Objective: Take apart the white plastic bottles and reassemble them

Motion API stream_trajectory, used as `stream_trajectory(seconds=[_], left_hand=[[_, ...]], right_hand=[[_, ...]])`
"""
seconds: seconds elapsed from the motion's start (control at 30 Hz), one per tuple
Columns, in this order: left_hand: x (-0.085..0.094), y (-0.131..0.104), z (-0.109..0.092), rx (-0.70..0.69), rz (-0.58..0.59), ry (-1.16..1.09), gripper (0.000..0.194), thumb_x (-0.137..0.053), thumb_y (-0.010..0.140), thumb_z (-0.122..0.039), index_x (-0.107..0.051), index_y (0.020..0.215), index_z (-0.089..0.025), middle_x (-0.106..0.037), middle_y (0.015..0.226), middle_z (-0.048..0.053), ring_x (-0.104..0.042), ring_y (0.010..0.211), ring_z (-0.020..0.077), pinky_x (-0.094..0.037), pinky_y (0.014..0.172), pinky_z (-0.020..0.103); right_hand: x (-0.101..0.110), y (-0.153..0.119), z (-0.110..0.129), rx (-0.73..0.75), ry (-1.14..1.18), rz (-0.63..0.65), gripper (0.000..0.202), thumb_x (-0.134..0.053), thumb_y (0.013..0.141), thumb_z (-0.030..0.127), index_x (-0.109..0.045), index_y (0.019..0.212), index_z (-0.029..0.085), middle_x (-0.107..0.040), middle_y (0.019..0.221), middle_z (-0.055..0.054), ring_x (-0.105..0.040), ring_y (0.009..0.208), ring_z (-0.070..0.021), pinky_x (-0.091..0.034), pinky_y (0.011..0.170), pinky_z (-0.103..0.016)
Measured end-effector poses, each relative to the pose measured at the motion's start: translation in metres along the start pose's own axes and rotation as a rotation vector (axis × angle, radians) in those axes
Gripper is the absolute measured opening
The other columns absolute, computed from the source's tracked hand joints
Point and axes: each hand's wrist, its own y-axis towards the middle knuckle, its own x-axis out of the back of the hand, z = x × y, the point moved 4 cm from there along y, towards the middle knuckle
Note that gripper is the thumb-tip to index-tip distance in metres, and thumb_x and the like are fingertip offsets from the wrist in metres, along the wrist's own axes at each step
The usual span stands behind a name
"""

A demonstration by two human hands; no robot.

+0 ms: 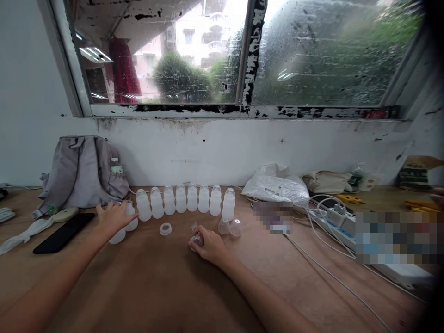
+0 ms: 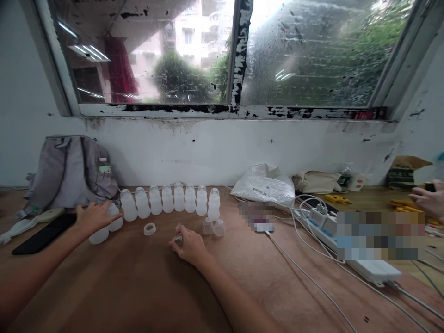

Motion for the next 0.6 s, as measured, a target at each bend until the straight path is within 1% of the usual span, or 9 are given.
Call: stream_trajectory(seconds=[0.07, 0.13, 0.2, 0.23, 0.33, 0.4, 0.47, 0.5, 0.6], left_hand=[[0.007, -0.002, -0.006, 0.001, -0.059, 0.046, 0.062, -0.04, 0.075, -0.057, -0.046, 0.115, -0.01, -0.059, 0.101, 0.018, -0.044, 0.098, 0.0365, -0.03, 0.079, 0.055], [0.016, -0.006, -0.019, -0.041, -0.16, 0.064, 0.063, -0.042, 0.074, -0.054, -0.041, 0.121, -0.012, -0.056, 0.106, 0.019, -0.042, 0.102, 0.0358, -0.029, 0.082, 0.054], [0.022, -0.011, -0.041, -0.128, -0.235, 0.018, 0.06, -0.046, 0.074, -0.049, -0.039, 0.123, -0.015, -0.052, 0.113, 0.017, -0.04, 0.106, 0.0343, -0.028, 0.085, 0.05], [0.021, -0.015, -0.054, -0.181, -0.243, -0.03, 0.059, -0.049, 0.073, -0.046, -0.041, 0.123, -0.017, -0.051, 0.115, 0.016, -0.039, 0.107, 0.0334, -0.029, 0.086, 0.047], [0.008, -0.032, -0.101, -0.395, -0.136, -0.243, 0.058, -0.056, 0.068, -0.046, -0.046, 0.118, -0.019, -0.054, 0.111, 0.012, -0.042, 0.106, 0.0298, -0.033, 0.085, 0.04], [-0.005, -0.047, -0.131, -0.552, -0.089, -0.404, 0.064, -0.058, 0.065, -0.05, -0.043, 0.12, -0.02, -0.055, 0.11, 0.01, -0.044, 0.103, 0.0269, -0.033, 0.085, 0.038], [-0.019, -0.058, -0.152, -0.597, -0.092, -0.52, 0.06, -0.059, 0.064, -0.05, -0.047, 0.116, -0.021, -0.057, 0.106, 0.009, -0.047, 0.098, 0.0255, -0.034, 0.084, 0.038], [-0.025, -0.062, -0.159, -0.592, -0.099, -0.561, 0.057, -0.06, 0.065, -0.049, -0.049, 0.113, -0.02, -0.058, 0.104, 0.009, -0.048, 0.096, 0.0254, -0.034, 0.083, 0.038], [-0.038, -0.069, -0.168, -0.574, -0.121, -0.636, 0.043, -0.058, 0.068, -0.042, -0.054, 0.104, -0.019, -0.06, 0.097, 0.009, -0.05, 0.09, 0.0252, -0.036, 0.08, 0.039]], right_hand=[[-0.001, 0.001, -0.001, 0.002, -0.021, 0.021, 0.022, -0.059, 0.07, 0.036, -0.052, 0.085, 0.022, -0.059, 0.069, -0.001, -0.055, 0.064, -0.0176, -0.03, 0.055, -0.024], [-0.002, 0.002, -0.002, 0.007, -0.015, 0.028, 0.021, -0.058, 0.07, 0.036, -0.052, 0.084, 0.022, -0.058, 0.067, 0.0, -0.054, 0.064, -0.0172, -0.029, 0.054, -0.023], [-0.002, 0.003, -0.003, 0.012, 0.0, 0.024, 0.018, -0.057, 0.072, 0.035, -0.051, 0.084, 0.022, -0.058, 0.066, 0.0, -0.054, 0.063, -0.0167, -0.029, 0.054, -0.023], [-0.002, 0.003, -0.004, 0.015, 0.01, 0.02, 0.016, -0.056, 0.073, 0.034, -0.051, 0.083, 0.022, -0.057, 0.065, 0.0, -0.054, 0.062, -0.0162, -0.028, 0.053, -0.023], [-0.001, 0.003, -0.004, 0.038, 0.043, 0.016, 0.011, -0.053, 0.076, 0.031, -0.05, 0.08, 0.021, -0.055, 0.06, 0.001, -0.051, 0.056, -0.0146, -0.027, 0.051, -0.022], [-0.001, 0.003, -0.004, 0.064, 0.067, 0.02, 0.009, -0.052, 0.077, 0.029, -0.05, 0.077, 0.021, -0.055, 0.059, 0.001, -0.049, 0.054, -0.0137, -0.027, 0.05, -0.022], [0.0, 0.002, -0.004, 0.08, 0.089, 0.017, 0.008, -0.052, 0.077, 0.027, -0.05, 0.073, 0.021, -0.054, 0.058, 0.002, -0.048, 0.052, -0.0128, -0.027, 0.049, -0.022], [0.0, 0.002, -0.005, 0.08, 0.104, 0.015, 0.008, -0.052, 0.076, 0.026, -0.049, 0.071, 0.021, -0.053, 0.057, 0.002, -0.047, 0.051, -0.0122, -0.027, 0.049, -0.021], [-0.001, 0.002, -0.005, 0.071, 0.173, 0.004, 0.011, -0.055, 0.074, 0.027, -0.048, 0.069, 0.021, -0.049, 0.054, 0.004, -0.042, 0.049, -0.0107, -0.028, 0.048, -0.021]])
